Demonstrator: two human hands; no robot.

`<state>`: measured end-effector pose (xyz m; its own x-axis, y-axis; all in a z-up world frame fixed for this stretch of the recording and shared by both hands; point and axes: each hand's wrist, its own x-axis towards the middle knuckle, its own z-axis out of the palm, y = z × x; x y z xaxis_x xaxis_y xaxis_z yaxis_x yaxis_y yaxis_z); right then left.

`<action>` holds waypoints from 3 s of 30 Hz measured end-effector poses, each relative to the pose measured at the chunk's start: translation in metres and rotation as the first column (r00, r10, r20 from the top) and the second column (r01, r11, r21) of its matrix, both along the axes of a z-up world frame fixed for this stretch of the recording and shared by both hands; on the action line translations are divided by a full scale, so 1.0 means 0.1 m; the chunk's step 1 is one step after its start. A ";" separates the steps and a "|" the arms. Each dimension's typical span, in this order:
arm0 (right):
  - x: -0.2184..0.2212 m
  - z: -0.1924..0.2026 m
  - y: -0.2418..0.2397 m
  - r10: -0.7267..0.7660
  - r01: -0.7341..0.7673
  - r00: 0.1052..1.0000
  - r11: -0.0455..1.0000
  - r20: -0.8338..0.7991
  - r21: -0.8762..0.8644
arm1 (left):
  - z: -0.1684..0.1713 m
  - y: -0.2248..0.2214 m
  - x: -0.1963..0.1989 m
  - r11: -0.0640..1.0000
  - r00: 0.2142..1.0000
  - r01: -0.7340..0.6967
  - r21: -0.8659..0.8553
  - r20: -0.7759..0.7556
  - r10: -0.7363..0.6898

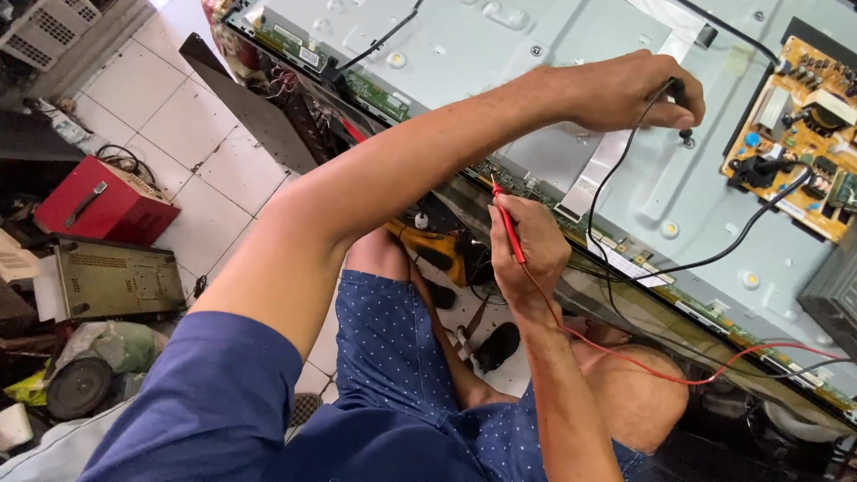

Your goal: Testing various points on a television circuit board using an analog multimeter to diagnose faults.

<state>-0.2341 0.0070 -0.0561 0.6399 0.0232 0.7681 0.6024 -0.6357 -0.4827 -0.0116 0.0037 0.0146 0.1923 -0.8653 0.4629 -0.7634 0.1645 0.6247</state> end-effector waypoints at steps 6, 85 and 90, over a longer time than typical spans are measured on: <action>0.00 -0.01 0.00 -0.022 0.022 1.000 1.000 0.009 -0.014 | -0.02 0.00 0.00 1.000 1.000 0.008 -0.024 0.008 -0.008; -0.01 0.01 0.03 -0.052 0.051 0.998 0.998 -0.027 -0.032 | 0.01 0.01 -0.02 1.000 1.000 0.000 0.011 0.001 0.000; 0.00 0.05 0.03 -0.034 0.034 0.999 0.998 -0.011 -0.044 | 0.01 0.01 -0.02 1.000 1.000 -0.007 0.000 0.019 0.007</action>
<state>-0.2338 0.0100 -0.0513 0.6495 0.0348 0.7596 0.5747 -0.6766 -0.4603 -0.0136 0.0048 0.0157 0.1892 -0.8642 0.4662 -0.7762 0.1592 0.6101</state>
